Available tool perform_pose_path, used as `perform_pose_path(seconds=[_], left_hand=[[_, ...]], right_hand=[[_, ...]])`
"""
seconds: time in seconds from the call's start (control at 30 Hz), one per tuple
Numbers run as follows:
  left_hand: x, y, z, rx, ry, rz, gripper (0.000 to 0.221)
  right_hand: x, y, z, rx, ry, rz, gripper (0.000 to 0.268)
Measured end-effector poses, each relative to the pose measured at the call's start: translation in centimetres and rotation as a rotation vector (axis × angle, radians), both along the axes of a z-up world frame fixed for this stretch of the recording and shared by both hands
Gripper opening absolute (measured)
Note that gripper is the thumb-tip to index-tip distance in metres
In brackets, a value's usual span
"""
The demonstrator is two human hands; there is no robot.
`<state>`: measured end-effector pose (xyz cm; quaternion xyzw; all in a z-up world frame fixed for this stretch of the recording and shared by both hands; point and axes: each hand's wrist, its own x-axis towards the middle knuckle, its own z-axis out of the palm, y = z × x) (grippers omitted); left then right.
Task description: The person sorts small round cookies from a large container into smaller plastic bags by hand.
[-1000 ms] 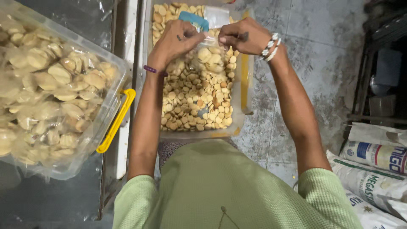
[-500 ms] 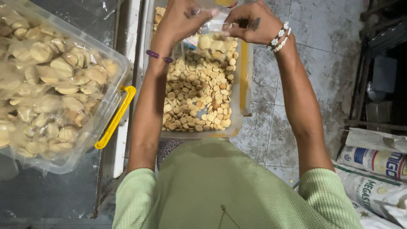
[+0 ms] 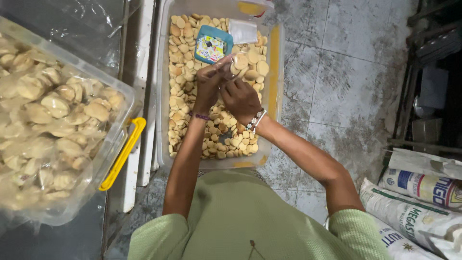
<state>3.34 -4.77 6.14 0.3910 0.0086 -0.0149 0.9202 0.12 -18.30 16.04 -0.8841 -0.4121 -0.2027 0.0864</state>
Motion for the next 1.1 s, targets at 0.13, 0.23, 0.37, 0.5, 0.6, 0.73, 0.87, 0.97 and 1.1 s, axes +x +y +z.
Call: perform_pose_path(seconds=[0.13, 0.23, 0.37, 0.5, 0.6, 0.73, 0.87, 0.97, 1.1], left_hand=[[0.4, 1.1, -1.3, 0.713, -0.194, 0.112, 0.028], [-0.8, 2.0, -2.7, 1.391, -0.359, 0.177, 0.019], [-3.3, 1.7, -4.5, 1.012, 0.263, -0.102, 0.027], [-3.4, 2.0, -5.7, 1.247, 0.216, -0.031, 0.036], [-2.6, 2.7, -6.5, 1.272, 0.158, 0.078, 0.039], [-1.4, 3.7, -7.2, 1.406, 0.089, 0.174, 0.040], [-0.6, 4.2, -7.6, 1.324, 0.118, 0.161, 0.041], [0.0, 4.6, -7.6, 1.296, 0.124, 0.150, 0.039], [0.8, 4.6, -7.9, 1.327, 0.031, 0.267, 0.035]], right_hand=[[1.1, -1.4, -2.7, -0.099, 0.149, -0.073, 0.016], [2.4, -2.8, -6.5, -0.334, 0.482, -0.138, 0.008], [9.8, -5.6, -14.1, -0.161, 1.014, 0.216, 0.015], [18.6, -4.0, -24.3, 0.195, 1.128, -0.226, 0.018], [23.3, -0.2, -31.9, 0.223, 0.752, -0.254, 0.031], [24.0, 4.0, -37.5, -0.098, 0.143, -0.270, 0.032], [23.9, 2.6, -37.1, 0.198, 0.676, -0.253, 0.014], [24.7, 1.2, -33.9, 0.333, 0.903, -0.325, 0.019], [24.5, 0.8, -29.1, 0.566, 1.190, -0.470, 0.027]])
